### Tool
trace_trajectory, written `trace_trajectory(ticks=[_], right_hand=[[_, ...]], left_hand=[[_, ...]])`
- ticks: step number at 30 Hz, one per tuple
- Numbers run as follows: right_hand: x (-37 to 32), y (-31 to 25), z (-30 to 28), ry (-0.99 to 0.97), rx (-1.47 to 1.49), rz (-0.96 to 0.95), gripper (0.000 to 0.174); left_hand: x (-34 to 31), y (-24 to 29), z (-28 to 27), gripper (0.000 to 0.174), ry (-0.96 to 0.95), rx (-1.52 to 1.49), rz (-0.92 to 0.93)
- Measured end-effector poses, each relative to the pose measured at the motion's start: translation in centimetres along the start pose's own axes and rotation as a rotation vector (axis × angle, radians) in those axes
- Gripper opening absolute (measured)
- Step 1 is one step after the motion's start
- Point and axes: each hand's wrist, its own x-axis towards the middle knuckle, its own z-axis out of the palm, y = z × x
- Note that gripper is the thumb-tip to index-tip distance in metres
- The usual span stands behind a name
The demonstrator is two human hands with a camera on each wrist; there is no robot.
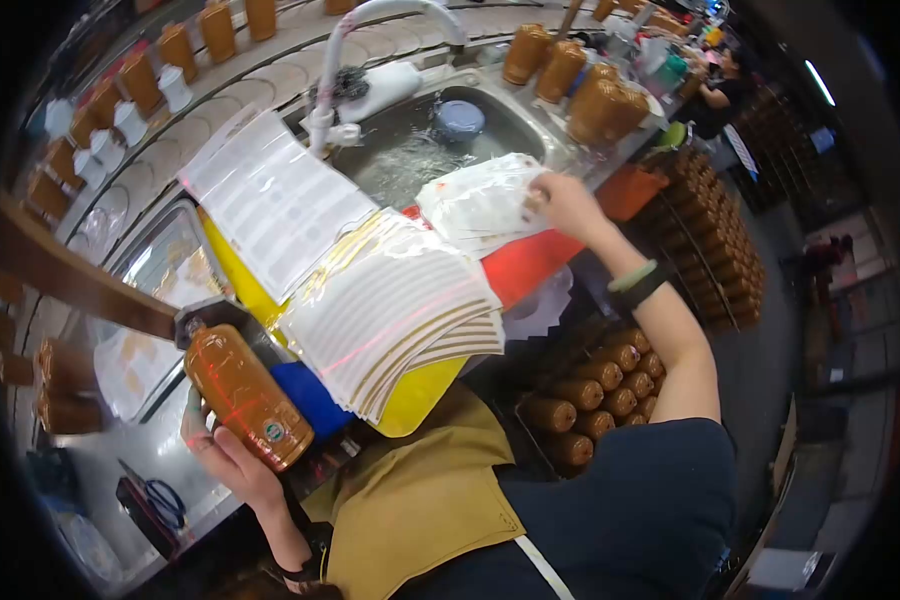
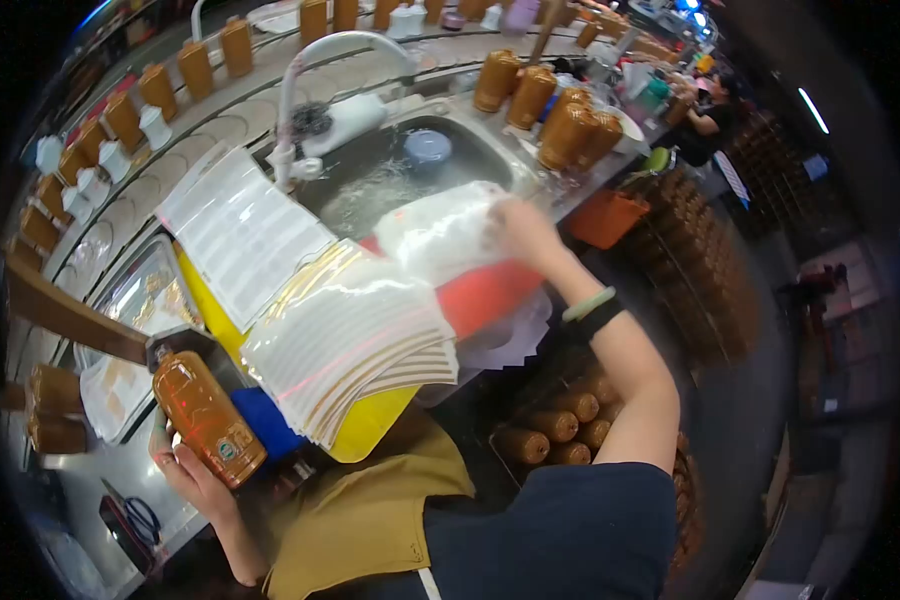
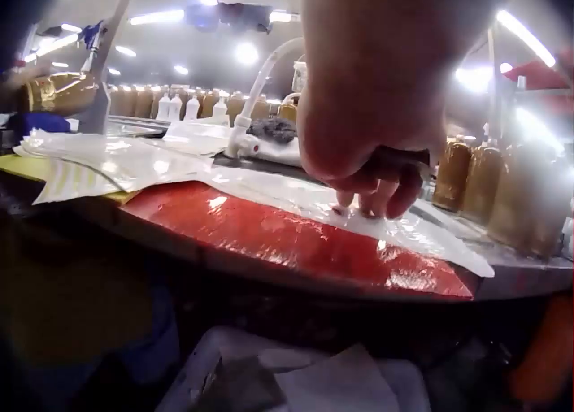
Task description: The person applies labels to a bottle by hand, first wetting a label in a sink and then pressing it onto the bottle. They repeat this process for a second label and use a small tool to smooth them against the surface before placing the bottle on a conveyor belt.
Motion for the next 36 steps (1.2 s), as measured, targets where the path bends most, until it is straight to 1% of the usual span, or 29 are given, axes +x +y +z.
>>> trace_trajectory(ticks=[1,3,4,5,6,7,8,9,10,11,13,14,15,17,18,19,21,22,24,25,27,28,29,30,31,33,34,35,36], right_hand=[[-1.7,0.0,1.0,0.025,0.006,-0.043,0.034],[-3.0,0.3,4.3,0.029,-0.120,-0.160,0.037],[-3.2,0.1,5.7,0.124,-0.067,-0.203,0.037],[-2.9,-0.5,6.0,0.094,-0.095,-0.204,0.035],[-1.9,-0.2,7.9,0.227,-0.092,-0.319,0.030],[-1.3,-2.2,7.0,0.142,-0.158,-0.246,0.026],[-0.5,-4.5,5.7,0.017,-0.230,-0.116,0.024],[1.4,-5.8,5.7,-0.102,-0.305,-0.064,0.026],[2.1,-6.3,5.7,0.012,-0.342,-0.129,0.023],[3.2,-6.9,5.4,0.022,-0.340,-0.126,0.023],[6.3,-7.8,4.8,-0.090,-0.274,-0.029,0.020],[8.5,-6.7,5.8,-0.026,-0.276,-0.058,0.027],[10.1,-6.5,4.6,-0.025,-0.274,-0.066,0.027],[13.0,-6.4,1.8,-0.456,-0.342,-0.086,0.041],[15.5,-3.4,4.1,-0.451,-0.270,-0.131,0.050],[18.1,-1.7,6.3,-0.583,-0.167,-0.006,0.044],[15.1,-3.2,1.7,-0.589,-0.070,-0.118,0.036],[15.6,-2.8,2.2,-0.587,-0.070,-0.119,0.036],[16.2,-2.4,3.1,-0.445,0.017,-0.029,0.034],[16.2,-2.5,3.2,-0.445,0.016,-0.030,0.034],[16.1,-3.1,3.3,-0.395,-0.019,0.055,0.034],[15.6,-3.9,3.1,-0.266,-0.058,0.050,0.031],[16.3,-4.5,4.2,-0.264,-0.061,0.047,0.031],[18.0,-5.0,6.2,-0.154,-0.026,-0.028,0.028],[17.9,-6.2,6.6,-0.045,0.011,-0.104,0.026],[16.4,-9.9,6.6,-0.059,0.180,-0.217,0.027],[16.4,-10.9,7.2,-0.151,0.329,-0.344,0.029],[15.9,-11.8,8.0,-0.232,0.414,-0.308,0.030],[16.0,-13.0,8.9,-0.242,0.210,-0.192,0.030]], left_hand=[[-0.2,-0.2,0.0,0.051,0.005,-0.016,-0.012],[-1.0,-2.5,-0.8,0.052,-0.004,0.043,-0.043],[-1.1,-3.5,-0.9,0.052,-0.011,0.022,-0.050],[-1.4,-5.3,-0.6,0.051,-0.011,-0.144,-0.092],[-1.8,-6.8,-0.8,0.053,-0.016,-0.163,-0.142],[-0.9,-5.2,-0.5,0.069,-0.016,-0.258,-0.177],[0.0,-5.2,1.2,0.069,-0.053,-0.295,-0.149],[0.4,-4.7,1.9,0.068,-0.072,-0.298,-0.129],[0.7,-4.3,2.2,0.067,-0.082,-0.295,-0.112],[0.8,-4.1,2.2,0.067,-0.081,-0.284,-0.102],[0.9,-3.7,2.1,0.066,-0.073,-0.252,-0.097],[0.9,-3.5,2.0,0.065,-0.067,-0.235,-0.095],[0.9,-3.5,2.0,0.065,-0.060,-0.220,-0.095],[0.9,-3.6,1.8,0.063,-0.052,-0.186,-0.096],[0.8,-3.5,1.7,0.063,-0.050,-0.171,-0.097],[0.8,-3.5,1.5,0.062,-0.048,-0.156,-0.098],[1.0,-3.4,1.6,0.061,-0.044,-0.129,-0.097],[1.1,-3.3,1.5,0.061,-0.043,-0.117,-0.095],[1.3,-3.1,1.5,0.060,-0.042,-0.094,-0.094],[1.3,-3.1,1.5,0.060,-0.042,-0.082,-0.095],[1.4,-2.9,1.4,0.059,-0.042,-0.059,-0.094],[1.4,-2.9,1.4,0.059,-0.040,-0.048,-0.095],[1.3,-2.9,1.4,0.058,-0.036,-0.037,-0.096],[1.2,-2.8,1.2,0.058,-0.033,-0.026,-0.098],[1.0,-2.7,1.1,0.058,-0.031,-0.014,-0.102],[0.4,-2.5,0.8,0.057,-0.006,0.013,-0.115],[0.0,-2.5,0.4,0.057,0.012,0.030,-0.123],[-0.5,-2.4,0.0,0.057,0.030,0.049,-0.133],[-1.0,-1.6,-0.8,0.056,0.046,0.069,-0.143]])
